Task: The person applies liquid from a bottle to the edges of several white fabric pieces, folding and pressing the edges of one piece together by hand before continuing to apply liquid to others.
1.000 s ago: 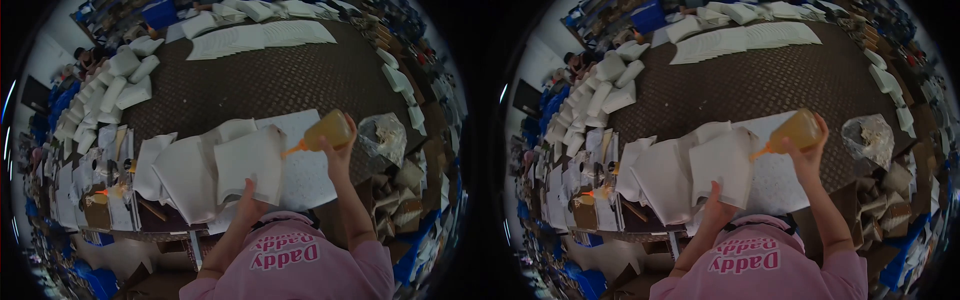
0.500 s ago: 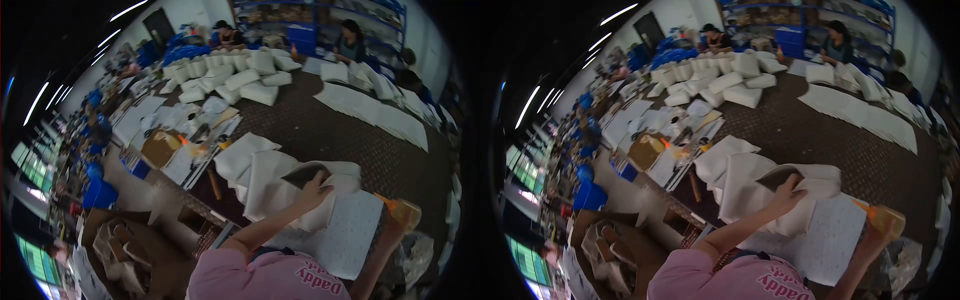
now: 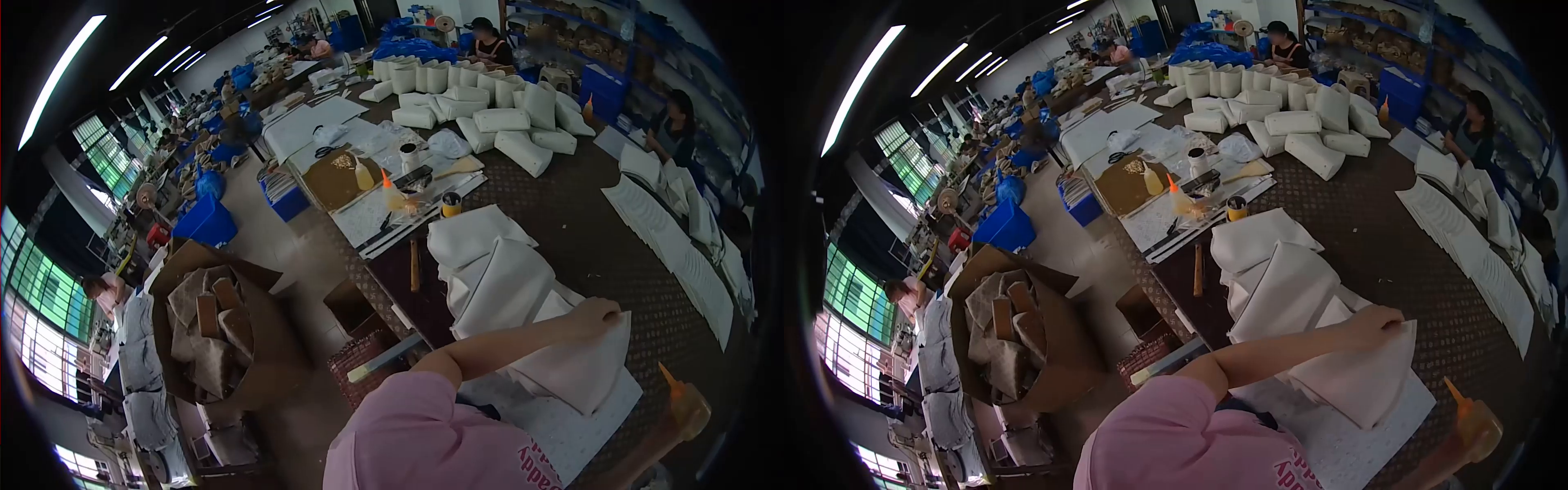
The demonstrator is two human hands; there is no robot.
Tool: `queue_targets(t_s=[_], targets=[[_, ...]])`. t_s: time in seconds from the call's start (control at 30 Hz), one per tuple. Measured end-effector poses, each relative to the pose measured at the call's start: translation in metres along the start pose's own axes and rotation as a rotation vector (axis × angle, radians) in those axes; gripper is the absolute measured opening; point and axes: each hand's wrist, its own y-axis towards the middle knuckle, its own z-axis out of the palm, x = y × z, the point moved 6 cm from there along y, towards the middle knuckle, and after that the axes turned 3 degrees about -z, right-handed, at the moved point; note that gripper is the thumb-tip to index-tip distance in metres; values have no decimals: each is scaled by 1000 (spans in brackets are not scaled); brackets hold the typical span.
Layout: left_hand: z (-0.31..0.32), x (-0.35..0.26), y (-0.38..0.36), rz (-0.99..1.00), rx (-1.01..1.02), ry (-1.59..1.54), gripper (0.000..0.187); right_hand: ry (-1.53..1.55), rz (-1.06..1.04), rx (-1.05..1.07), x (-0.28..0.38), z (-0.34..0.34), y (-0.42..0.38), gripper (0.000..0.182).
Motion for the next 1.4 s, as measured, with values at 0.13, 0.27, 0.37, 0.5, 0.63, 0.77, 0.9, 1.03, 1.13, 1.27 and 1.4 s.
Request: queue_targets(t_s=[0.13,0.27,0.37,0.5,0.63,0.77,0.9,1.03,1.13,1.27,1.4], targets=[[-12,-34,-7,21,11,-66,21,0,3,50,-4,8,5,54],[-7,-19,-3,129,-50,20,21,49,14,113,-9,12,1,53],[-10,-18,-3,108,15,39,22,80,-19,113,-2,8,-17,52],[-2,-16,-7,64,126,6,19,-77,-127,-49,5,19,-26,53],[2,-24,-12,16,180,25,20,-178,-134,0,8,45,-24,70],[4,-36,-17,34,205,52,21,-279,-194,51,10,50,-19,83],[10,-34,-18,99,213,7,19,-334,-225,83,11,56,-17,88],[14,-35,-18,157,195,-29,17,-448,-286,111,14,59,-18,89],[16,-35,-17,157,211,-19,17,-477,-319,109,17,60,-19,90],[16,-34,-16,181,205,-9,17,-437,-325,116,18,62,-17,90],[15,-34,-15,185,188,0,17,-512,-337,140,16,68,-19,89]])
